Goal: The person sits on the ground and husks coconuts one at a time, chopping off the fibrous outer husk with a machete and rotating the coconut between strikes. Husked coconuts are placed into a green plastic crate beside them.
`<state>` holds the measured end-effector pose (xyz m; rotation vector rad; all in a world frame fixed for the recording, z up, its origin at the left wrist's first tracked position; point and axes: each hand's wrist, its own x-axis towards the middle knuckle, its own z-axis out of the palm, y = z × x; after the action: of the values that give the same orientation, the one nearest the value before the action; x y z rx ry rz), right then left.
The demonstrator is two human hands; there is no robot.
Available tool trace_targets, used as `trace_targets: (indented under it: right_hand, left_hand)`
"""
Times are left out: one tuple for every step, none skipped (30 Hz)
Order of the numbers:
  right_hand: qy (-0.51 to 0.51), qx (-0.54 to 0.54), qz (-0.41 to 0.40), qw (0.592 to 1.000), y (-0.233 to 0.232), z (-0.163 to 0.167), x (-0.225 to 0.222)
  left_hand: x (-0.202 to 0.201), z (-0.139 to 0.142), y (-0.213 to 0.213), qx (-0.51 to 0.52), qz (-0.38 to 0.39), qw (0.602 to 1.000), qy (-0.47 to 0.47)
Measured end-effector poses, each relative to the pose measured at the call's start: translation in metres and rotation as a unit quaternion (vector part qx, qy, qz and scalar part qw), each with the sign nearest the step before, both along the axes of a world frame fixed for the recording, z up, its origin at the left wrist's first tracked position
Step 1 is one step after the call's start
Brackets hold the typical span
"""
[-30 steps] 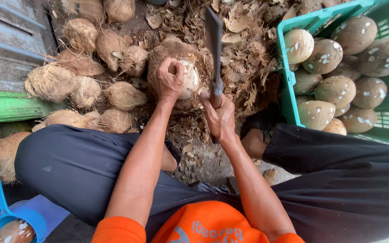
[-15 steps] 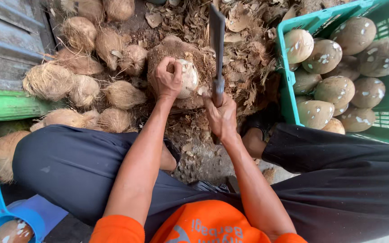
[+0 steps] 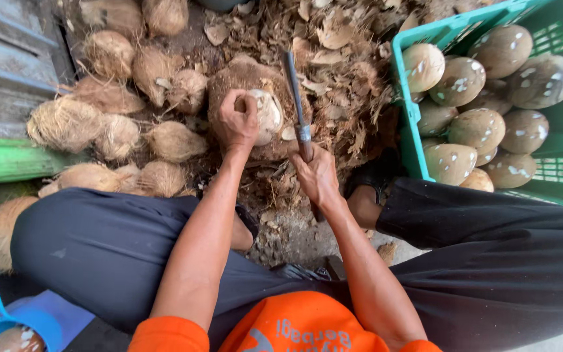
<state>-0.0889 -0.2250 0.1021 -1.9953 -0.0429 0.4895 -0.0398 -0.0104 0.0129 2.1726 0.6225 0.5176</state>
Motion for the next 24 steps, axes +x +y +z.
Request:
trace_targets:
  right_hand:
    - [-0.011, -0.011, -0.002, 1.000, 0.000, -0.005, -0.001]
    - [0.036, -0.056, 0.014, 0.998, 0.000, -0.012, 0.000]
    - [0.080, -0.101, 0.029, 0.991, -0.001, -0.019, 0.001]
    - [0.118, -0.142, 0.045, 0.982, -0.002, -0.026, 0.005]
    - [0.136, -0.142, 0.055, 0.979, -0.004, -0.031, 0.007]
    - [0.152, -0.145, 0.063, 0.976, -0.008, -0.034, 0.009]
    - [0.169, -0.149, 0.076, 0.971, -0.010, -0.035, 0.011]
    - [0.148, -0.123, 0.072, 0.979, -0.011, -0.035, 0.011]
    - [0.130, -0.098, 0.064, 0.984, -0.013, -0.032, 0.010]
    - [0.098, -0.070, 0.055, 0.991, -0.012, -0.029, 0.010]
    - [0.048, -0.063, 0.041, 0.996, -0.010, -0.024, 0.010]
    - [0.007, -0.060, 0.028, 0.998, -0.006, -0.020, 0.008]
    - [-0.022, -0.060, 0.014, 0.998, -0.004, -0.016, 0.003]
    - [0.007, -0.036, 0.003, 0.999, 0.000, -0.013, 0.000]
    - [0.026, -0.008, -0.008, 1.000, 0.003, -0.012, -0.001]
    - [0.036, 0.023, -0.019, 0.999, 0.006, -0.012, 0.001]
    - [0.096, -0.023, -0.010, 0.995, 0.007, -0.013, 0.001]
    - [0.153, -0.068, -0.002, 0.986, 0.007, -0.015, 0.004]
    - [0.214, -0.110, 0.006, 0.971, 0.007, -0.018, 0.006]
    - [0.167, -0.094, 0.015, 0.981, 0.005, -0.020, 0.007]
    - [0.121, -0.079, 0.031, 0.989, 0.002, -0.022, 0.009]
    - [0.085, -0.066, 0.044, 0.993, -0.001, -0.023, 0.008]
    - [0.099, -0.079, 0.050, 0.991, -0.003, -0.022, 0.008]
    - [0.100, -0.089, 0.059, 0.989, -0.005, -0.021, 0.008]
  left_hand:
    - [-0.001, -0.001, -0.001, 0.035, -0.009, 0.999, -0.028]
    - [-0.001, -0.002, -0.001, 0.013, -0.006, 1.000, -0.012]
    - [-0.002, -0.002, -0.001, -0.009, -0.004, 1.000, -0.001]
    - [-0.002, -0.003, 0.001, -0.027, 0.000, 1.000, 0.006]
    - [-0.002, -0.003, 0.002, -0.022, -0.012, 0.999, -0.023]
    - [-0.001, -0.003, 0.004, -0.021, -0.026, 0.998, -0.053]
    - [-0.001, -0.004, 0.006, -0.019, -0.034, 0.996, -0.081]
    - [-0.001, -0.004, 0.007, -0.035, -0.026, 0.997, -0.055]
    - [-0.001, -0.004, 0.008, -0.053, -0.021, 0.998, -0.027]
    - [-0.002, -0.005, 0.008, -0.067, -0.017, 0.998, -0.012]
    - [-0.002, -0.006, 0.007, -0.054, -0.028, 0.997, -0.043]
    - [-0.003, -0.007, 0.006, -0.046, -0.039, 0.996, -0.066]
    - [-0.004, -0.007, 0.005, -0.042, -0.051, 0.995, -0.076]
    - [-0.004, -0.008, 0.004, -0.043, -0.048, 0.997, -0.051]
    - [-0.004, -0.008, 0.003, -0.040, -0.045, 0.998, -0.035]
    - [-0.004, -0.009, 0.002, -0.033, -0.043, 0.998, -0.029]
    - [-0.003, -0.009, 0.002, -0.024, -0.043, 0.998, -0.027]
    - [-0.002, -0.009, 0.003, -0.015, -0.045, 0.999, -0.028]
    - [-0.002, -0.009, 0.003, -0.004, -0.046, 0.999, -0.024]
    - [-0.001, -0.008, 0.004, -0.017, -0.060, 0.998, -0.034]
    - [-0.001, -0.008, 0.005, -0.030, -0.067, 0.996, -0.042]
    - [-0.001, -0.007, 0.006, -0.047, -0.077, 0.995, -0.040]
    - [-0.001, -0.006, 0.007, -0.038, -0.070, 0.996, -0.030]
    - [-0.001, -0.005, 0.007, -0.025, -0.060, 0.997, -0.032]
